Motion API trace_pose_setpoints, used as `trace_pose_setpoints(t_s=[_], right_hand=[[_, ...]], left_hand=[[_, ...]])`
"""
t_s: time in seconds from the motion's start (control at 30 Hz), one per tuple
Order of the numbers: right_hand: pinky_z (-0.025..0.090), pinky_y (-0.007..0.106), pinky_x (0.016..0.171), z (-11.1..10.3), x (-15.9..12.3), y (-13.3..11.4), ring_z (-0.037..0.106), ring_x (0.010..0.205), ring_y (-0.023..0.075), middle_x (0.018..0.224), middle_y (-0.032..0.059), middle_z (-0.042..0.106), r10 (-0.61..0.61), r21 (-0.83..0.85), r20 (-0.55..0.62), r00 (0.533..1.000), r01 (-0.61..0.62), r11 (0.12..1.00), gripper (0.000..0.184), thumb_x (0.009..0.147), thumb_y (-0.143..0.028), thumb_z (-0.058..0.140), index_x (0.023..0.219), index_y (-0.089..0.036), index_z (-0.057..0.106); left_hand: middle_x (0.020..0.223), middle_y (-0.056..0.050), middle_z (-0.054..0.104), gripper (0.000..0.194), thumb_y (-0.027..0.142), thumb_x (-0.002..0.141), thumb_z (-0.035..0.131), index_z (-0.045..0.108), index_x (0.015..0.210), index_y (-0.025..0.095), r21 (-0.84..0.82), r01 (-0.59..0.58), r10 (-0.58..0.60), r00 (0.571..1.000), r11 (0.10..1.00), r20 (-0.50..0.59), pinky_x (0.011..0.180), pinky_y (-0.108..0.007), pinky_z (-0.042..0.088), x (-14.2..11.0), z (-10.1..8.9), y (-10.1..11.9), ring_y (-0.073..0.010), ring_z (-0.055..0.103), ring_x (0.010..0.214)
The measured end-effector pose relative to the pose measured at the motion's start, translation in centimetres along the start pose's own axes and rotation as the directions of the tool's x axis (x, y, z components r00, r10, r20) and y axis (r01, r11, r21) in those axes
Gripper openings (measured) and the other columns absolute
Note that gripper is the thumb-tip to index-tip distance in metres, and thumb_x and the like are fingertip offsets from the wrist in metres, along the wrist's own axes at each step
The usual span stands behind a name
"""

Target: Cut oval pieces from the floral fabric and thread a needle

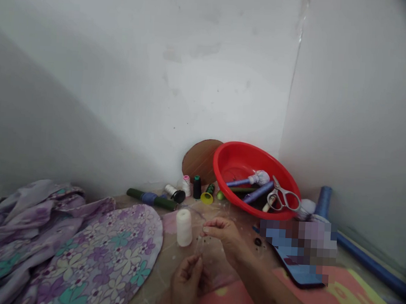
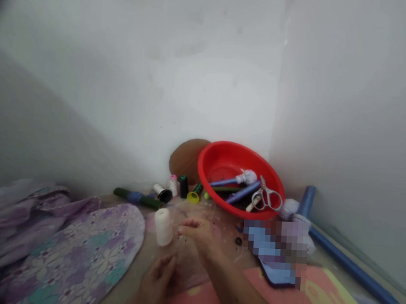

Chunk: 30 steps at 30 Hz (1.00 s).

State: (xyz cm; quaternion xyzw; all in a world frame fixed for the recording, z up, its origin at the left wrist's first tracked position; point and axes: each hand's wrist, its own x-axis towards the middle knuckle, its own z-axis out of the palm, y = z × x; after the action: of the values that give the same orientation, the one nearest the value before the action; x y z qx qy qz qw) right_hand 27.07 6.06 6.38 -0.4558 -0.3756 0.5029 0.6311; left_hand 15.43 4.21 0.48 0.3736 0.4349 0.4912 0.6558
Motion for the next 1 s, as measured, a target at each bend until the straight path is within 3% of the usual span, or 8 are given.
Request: trace_pose_setpoints(t_s=[0.47, 0.7, 1.0], right_hand=[[0.04, 0.027, 0.059, -0.2, 0.1, 1.0, 0.054, 0.053, 0.0126, 0.055, 0.0015, 0.061, 0.081, -0.032, 0.054, 0.995, -0.08, 0.996, 0.026, 0.04, -0.032, 0.073, 0.057, -0.014, 0.063], [0.041, 0.028, 0.06, -0.6, 0.3, 1.4, 0.055, 0.054, 0.0138, 0.056, 0.0025, 0.061, 0.072, -0.021, 0.05, 0.996, -0.071, 0.997, 0.031, 0.039, -0.033, 0.074, 0.061, -0.013, 0.064], [0.041, 0.026, 0.057, -0.5, 0.6, 1.6, 0.054, 0.05, 0.0121, 0.05, 0.0001, 0.059, 0.086, -0.014, -0.001, 0.996, -0.086, 0.996, 0.027, 0.036, -0.031, 0.074, 0.052, -0.014, 0.061]], left_hand=[[0.048, 0.003, 0.056, 0.033, 0.038, 0.054, 0.068, 0.054, 0.071, 0.014, -0.008, 0.0, 0.001, 0.999, 1.0, 0.048, 0.04, -0.019, 0.039, 0.6, -0.6, -0.7, -0.0092, 0.05, 0.04], [0.049, 0.002, 0.058, 0.032, 0.036, 0.054, 0.068, 0.054, 0.072, 0.014, -0.031, 0.011, -0.009, 0.999, 0.999, 0.04, 0.041, -0.019, 0.039, 1.0, -0.9, -1.3, -0.0091, 0.05, 0.039], [0.049, 0.002, 0.059, 0.032, 0.038, 0.054, 0.068, 0.054, 0.072, 0.014, -0.038, 0.007, -0.006, 1.0, 0.999, 0.028, 0.042, -0.018, 0.04, 0.9, -0.8, -1.2, -0.0089, 0.051, 0.041]])
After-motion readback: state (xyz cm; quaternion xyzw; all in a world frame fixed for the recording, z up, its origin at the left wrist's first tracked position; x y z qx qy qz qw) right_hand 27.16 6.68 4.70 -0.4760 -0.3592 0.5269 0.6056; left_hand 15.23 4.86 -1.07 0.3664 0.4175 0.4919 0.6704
